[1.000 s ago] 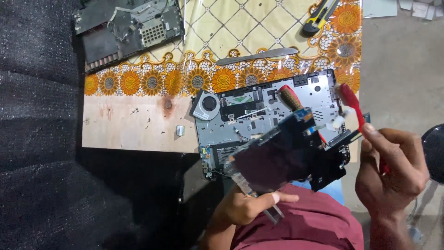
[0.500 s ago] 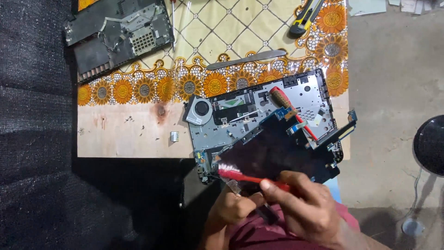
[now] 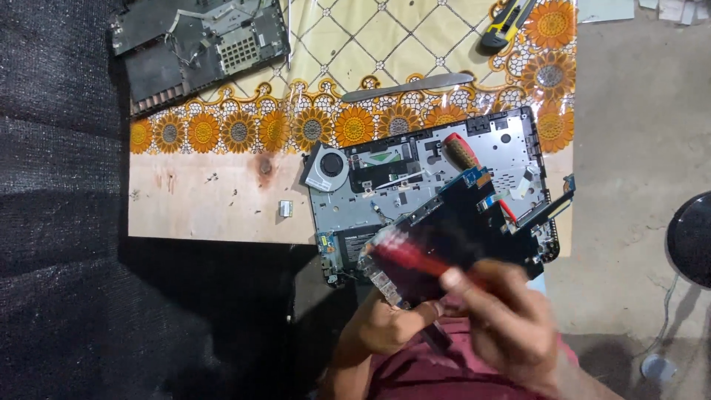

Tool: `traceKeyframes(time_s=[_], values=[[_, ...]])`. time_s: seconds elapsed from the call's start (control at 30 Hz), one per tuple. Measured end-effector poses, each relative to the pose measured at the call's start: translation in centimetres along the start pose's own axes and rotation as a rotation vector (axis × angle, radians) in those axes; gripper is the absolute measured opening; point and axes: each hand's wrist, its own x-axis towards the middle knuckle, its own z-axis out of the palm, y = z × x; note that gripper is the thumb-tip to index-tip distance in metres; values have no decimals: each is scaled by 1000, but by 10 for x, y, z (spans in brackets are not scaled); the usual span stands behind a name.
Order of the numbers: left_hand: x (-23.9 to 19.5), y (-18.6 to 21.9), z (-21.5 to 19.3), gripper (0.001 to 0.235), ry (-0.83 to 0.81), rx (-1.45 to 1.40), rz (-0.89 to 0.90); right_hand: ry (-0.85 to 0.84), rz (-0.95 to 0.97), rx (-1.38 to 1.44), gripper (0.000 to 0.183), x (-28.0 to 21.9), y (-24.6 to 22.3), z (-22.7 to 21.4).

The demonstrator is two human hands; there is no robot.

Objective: The person uses a screwdriver to unscrew and remove the battery from a disassembled laptop motherboard. They then use a red toothbrush to brush dust off the motherboard and the laptop chassis.

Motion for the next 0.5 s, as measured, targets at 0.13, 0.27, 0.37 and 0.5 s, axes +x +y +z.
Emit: traceKeyframes(time_s=[0.13, 0.27, 0.37, 0.5], values=[[-1, 14, -7, 10, -166, -271, -45, -58, -50, 5, 30, 2, -3, 3], [1, 20, 3, 37, -146, -393, -181, 31, 29, -60, 34, 18, 8, -15], [2, 18, 10, 49, -178, -572, -118, 45, 28, -58, 36, 22, 10, -20], [5, 29, 5, 39, -100, -398, -35, -11, 16, -18, 29, 9, 4, -10]])
